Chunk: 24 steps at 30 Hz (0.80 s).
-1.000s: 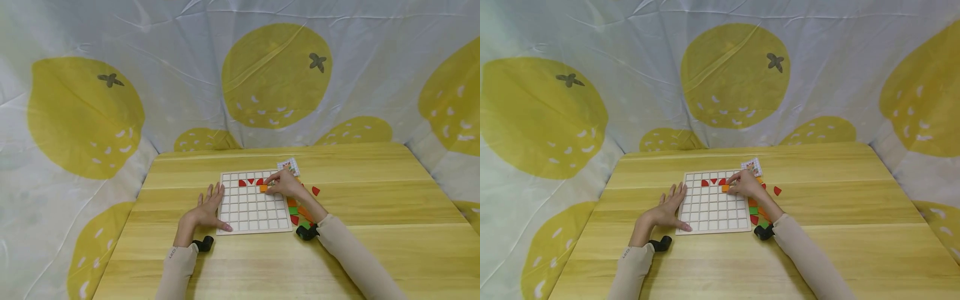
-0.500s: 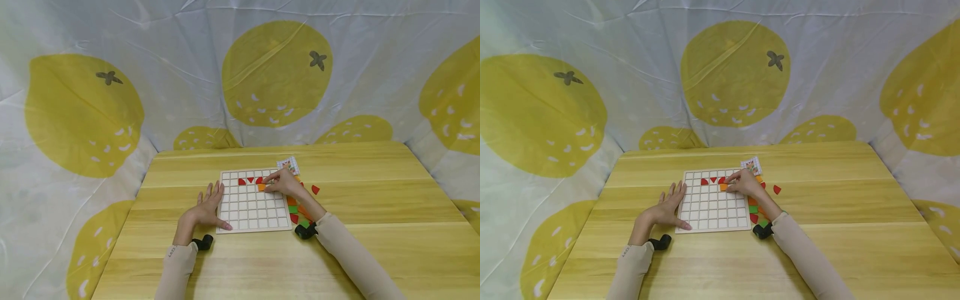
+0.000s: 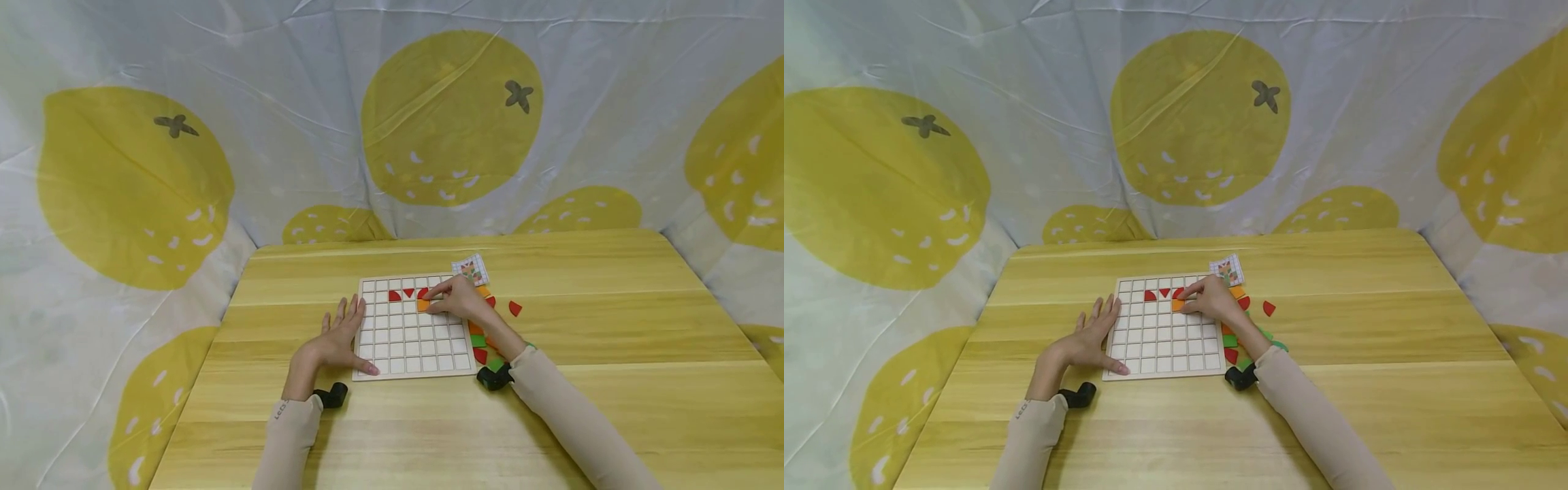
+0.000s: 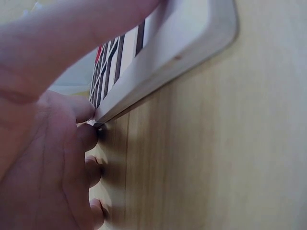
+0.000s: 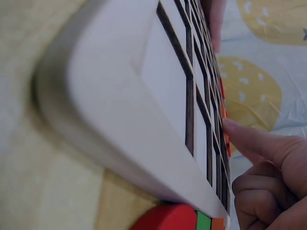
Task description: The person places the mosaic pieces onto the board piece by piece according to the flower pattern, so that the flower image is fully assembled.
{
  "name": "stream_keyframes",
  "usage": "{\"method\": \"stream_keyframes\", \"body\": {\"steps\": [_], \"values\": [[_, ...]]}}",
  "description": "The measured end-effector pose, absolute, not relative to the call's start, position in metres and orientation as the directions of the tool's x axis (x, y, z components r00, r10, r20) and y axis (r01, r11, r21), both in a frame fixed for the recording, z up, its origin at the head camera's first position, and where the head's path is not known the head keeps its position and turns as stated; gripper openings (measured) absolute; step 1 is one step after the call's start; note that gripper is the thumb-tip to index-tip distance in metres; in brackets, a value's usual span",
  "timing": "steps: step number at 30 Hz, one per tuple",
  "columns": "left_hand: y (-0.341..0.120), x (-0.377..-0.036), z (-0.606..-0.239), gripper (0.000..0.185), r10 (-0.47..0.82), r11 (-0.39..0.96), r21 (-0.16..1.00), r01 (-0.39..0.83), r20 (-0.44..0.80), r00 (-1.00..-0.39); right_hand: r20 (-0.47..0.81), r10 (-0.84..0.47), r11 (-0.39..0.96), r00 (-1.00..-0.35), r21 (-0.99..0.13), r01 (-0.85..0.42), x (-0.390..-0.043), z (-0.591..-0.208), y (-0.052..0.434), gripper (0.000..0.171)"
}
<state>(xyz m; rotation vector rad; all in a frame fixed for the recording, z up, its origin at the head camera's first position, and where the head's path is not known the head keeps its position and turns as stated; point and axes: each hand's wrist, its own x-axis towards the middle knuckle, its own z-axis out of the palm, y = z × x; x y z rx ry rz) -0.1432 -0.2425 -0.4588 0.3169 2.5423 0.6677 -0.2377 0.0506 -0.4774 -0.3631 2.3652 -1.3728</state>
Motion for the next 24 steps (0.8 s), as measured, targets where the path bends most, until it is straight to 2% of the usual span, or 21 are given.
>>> {"method": "stream_keyframes", "body": {"steps": [11,17,24], "values": [[-0.241,-0.144,-0.459,0.142,0.333,0.854,0.512,0.094,-0.397,-0.856,-0.214,-0.424,0.440,-0.880,-0.898,0.006,-0.233,-0.470,0.061,0.026],[-0.241,-0.143,-0.457,0.142,0.334,0.856,0.508,0.098,-0.398,-0.854,-0.167,-0.410,0.477,-0.896,-0.877,-0.054,-0.232,-0.462,0.091,0.029],[-0.241,-0.143,-0.457,0.142,0.333,0.859,0.502,0.102,-0.396,-0.856,-0.190,-0.325,0.463,-0.926,-0.886,0.020,-0.235,-0.464,0.132,0.027]]}}
